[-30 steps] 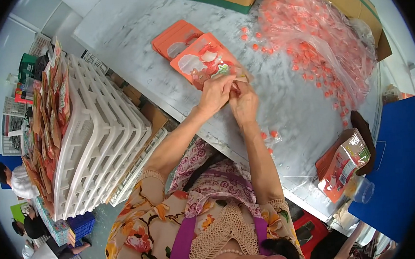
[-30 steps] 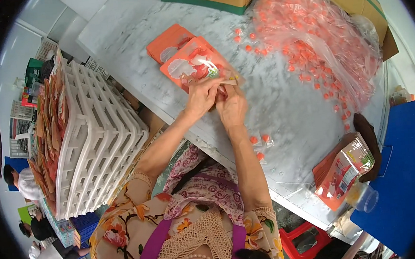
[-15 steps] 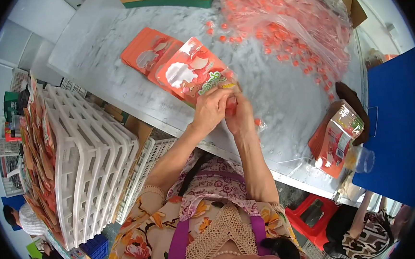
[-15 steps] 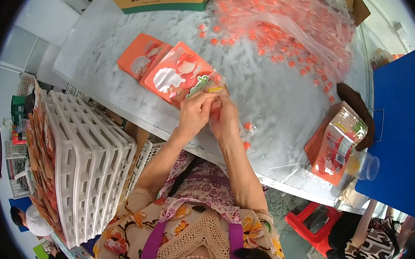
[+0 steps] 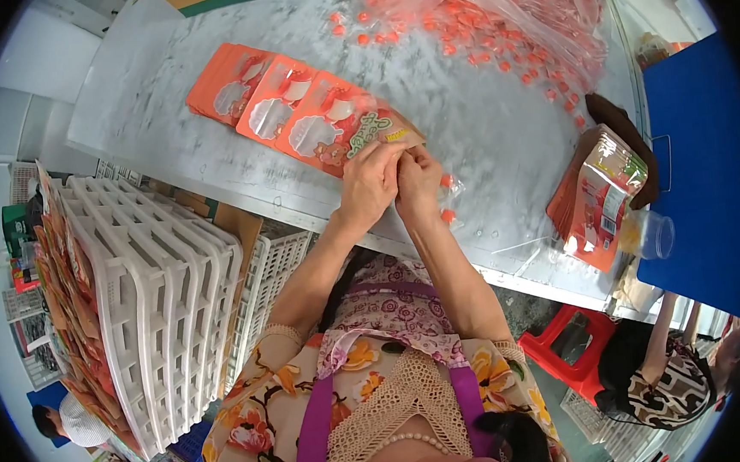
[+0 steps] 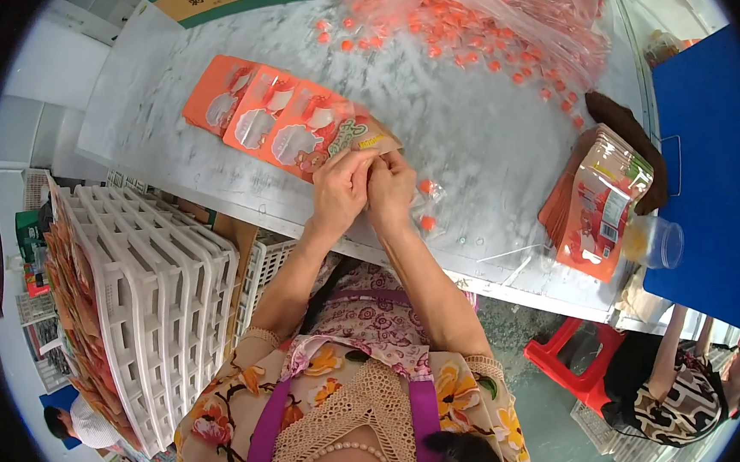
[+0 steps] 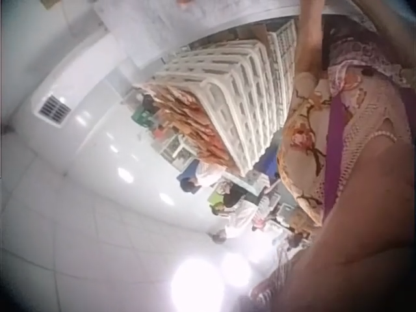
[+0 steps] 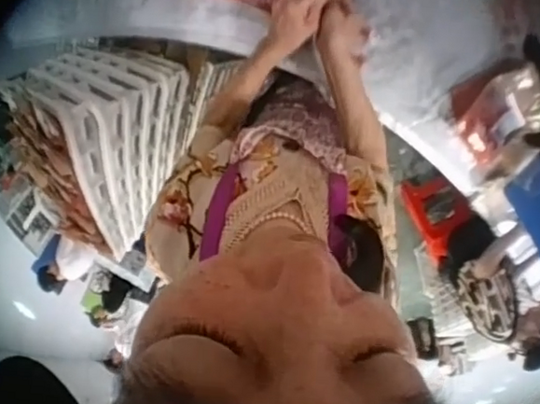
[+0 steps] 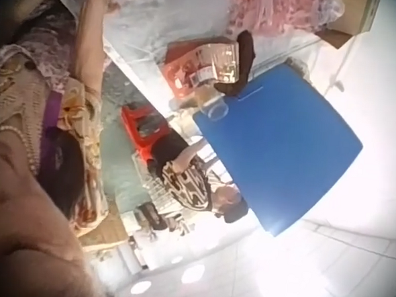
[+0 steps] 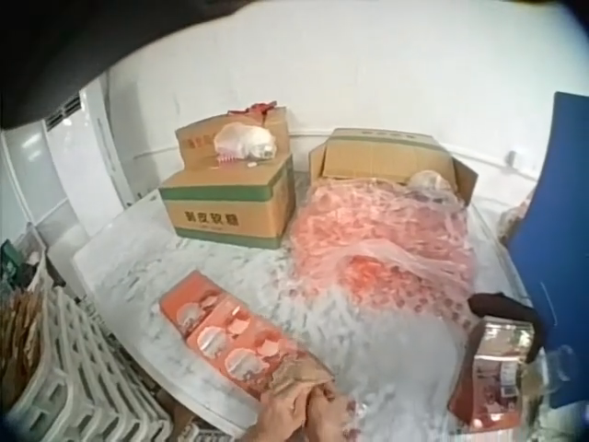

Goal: Packaging small red candies into plastic zip-lock bags and organizing them in trays.

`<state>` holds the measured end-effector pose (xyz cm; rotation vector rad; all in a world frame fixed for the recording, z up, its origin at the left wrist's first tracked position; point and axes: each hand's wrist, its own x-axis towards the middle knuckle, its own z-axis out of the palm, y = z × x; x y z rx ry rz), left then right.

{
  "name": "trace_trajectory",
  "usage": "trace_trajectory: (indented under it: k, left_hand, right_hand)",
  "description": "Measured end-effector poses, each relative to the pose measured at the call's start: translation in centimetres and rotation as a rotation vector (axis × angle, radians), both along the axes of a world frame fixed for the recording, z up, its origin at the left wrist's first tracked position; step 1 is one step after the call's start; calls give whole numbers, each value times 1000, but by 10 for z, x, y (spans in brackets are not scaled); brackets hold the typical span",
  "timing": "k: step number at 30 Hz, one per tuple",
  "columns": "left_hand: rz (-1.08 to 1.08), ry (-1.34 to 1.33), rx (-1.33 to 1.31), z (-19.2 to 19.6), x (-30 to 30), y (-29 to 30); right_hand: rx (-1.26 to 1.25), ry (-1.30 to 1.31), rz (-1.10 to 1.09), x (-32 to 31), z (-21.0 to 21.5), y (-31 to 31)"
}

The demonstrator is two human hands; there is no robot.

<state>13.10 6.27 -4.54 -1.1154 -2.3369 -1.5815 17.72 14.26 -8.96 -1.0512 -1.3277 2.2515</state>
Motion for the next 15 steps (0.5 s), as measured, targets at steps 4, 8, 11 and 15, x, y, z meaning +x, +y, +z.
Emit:
trace_trajectory:
  k: [4,8,11,15]
  left_hand:
    - [2,24,-20,-1,4,-2]
    - [86,47,31,-1,-3,2]
    - [112,14,44,11,-4,8]
    - [96,-39,70,8,-3,7]
  right_hand:
    - [5,-74,-52,-3,14,-6]
    - [-537,375,-85,5,50,-1]
    - [-667,592,8,7,48,6]
    - [-501,477,-31,7,52,-1]
